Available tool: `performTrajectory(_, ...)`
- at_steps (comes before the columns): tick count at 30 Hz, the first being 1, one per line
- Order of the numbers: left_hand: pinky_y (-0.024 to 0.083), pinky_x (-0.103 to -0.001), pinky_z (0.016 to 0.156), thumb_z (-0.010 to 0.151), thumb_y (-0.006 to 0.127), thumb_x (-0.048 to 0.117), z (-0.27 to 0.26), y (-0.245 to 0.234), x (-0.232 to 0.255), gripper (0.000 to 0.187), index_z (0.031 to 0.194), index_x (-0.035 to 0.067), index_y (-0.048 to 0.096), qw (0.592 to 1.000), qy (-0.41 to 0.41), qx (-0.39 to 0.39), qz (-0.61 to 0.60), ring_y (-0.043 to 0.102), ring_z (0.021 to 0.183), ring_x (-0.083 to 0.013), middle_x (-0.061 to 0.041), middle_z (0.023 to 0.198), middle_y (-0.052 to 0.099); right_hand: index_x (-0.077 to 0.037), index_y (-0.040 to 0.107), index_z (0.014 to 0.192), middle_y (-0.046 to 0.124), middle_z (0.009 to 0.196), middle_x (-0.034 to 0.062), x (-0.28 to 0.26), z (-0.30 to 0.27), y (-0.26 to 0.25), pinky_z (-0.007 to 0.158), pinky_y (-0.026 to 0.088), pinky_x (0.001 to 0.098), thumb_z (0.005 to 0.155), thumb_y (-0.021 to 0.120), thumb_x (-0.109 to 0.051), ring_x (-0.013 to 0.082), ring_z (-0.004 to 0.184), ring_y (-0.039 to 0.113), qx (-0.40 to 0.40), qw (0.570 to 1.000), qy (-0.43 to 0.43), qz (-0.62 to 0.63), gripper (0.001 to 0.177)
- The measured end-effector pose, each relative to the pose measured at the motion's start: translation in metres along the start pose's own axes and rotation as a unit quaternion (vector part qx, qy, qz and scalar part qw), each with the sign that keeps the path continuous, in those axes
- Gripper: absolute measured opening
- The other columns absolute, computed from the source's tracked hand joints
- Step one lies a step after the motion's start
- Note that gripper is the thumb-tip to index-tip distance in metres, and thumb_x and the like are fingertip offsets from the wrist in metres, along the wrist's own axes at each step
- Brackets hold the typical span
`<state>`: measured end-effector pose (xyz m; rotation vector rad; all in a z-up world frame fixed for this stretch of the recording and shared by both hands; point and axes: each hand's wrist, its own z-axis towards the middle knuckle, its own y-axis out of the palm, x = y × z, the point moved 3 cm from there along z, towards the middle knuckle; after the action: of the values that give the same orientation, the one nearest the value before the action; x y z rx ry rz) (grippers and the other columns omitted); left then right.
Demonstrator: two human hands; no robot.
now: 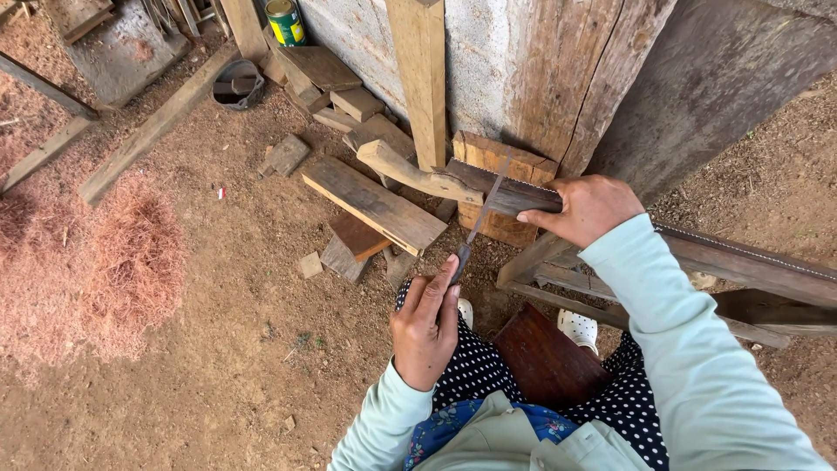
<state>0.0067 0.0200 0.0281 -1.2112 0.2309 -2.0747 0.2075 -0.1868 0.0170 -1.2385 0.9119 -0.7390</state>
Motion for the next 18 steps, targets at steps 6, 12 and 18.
performTrajectory(6, 0.05, -0.036, 0.05, 0.096, 0.071, 0.001, -0.0043, 0.0001, -0.0019, 0.046, 0.14, 0.012, 0.064, 1.0, 0.001, -0.005, 0.027, 0.065, 0.058, -0.0175, -0.009, 0.086, 0.062, -0.011, 0.077, 0.089, 0.072, 0.072, 0.013, -0.0018, -0.0003, -0.0053, 0.071, 0.06, 0.0466, 0.079, 0.065, -0.078, 0.033, 0.071, 0.073, -0.006, 1.0, 0.006, 0.0, 0.069)
performTrajectory(12, 0.049, -0.037, 0.049, 0.096, 0.07, -0.001, -0.0059, -0.001, -0.0004, 0.047, 0.141, 0.012, 0.063, 1.0, 0.002, -0.012, 0.024, 0.064, 0.057, -0.0183, -0.009, 0.086, 0.063, -0.01, 0.077, 0.091, 0.072, 0.072, 0.0128, -0.0026, -0.0005, -0.0041, 0.071, 0.06, 0.0457, 0.08, 0.064, -0.079, 0.032, 0.071, 0.073, -0.015, 1.0, 0.01, -0.015, 0.071)
performTrajectory(18, 0.05, -0.038, 0.052, 0.096, 0.07, -0.001, -0.0043, 0.003, 0.0001, 0.048, 0.142, 0.012, 0.062, 0.999, 0.015, -0.008, 0.037, 0.066, 0.061, -0.0209, -0.01, 0.088, 0.063, -0.009, 0.077, 0.094, 0.072, 0.071, 0.0129, -0.0013, -0.001, 0.0004, 0.07, 0.061, 0.0456, 0.081, 0.063, -0.08, 0.0317, 0.07, 0.073, -0.011, 1.0, -0.003, -0.026, 0.073)
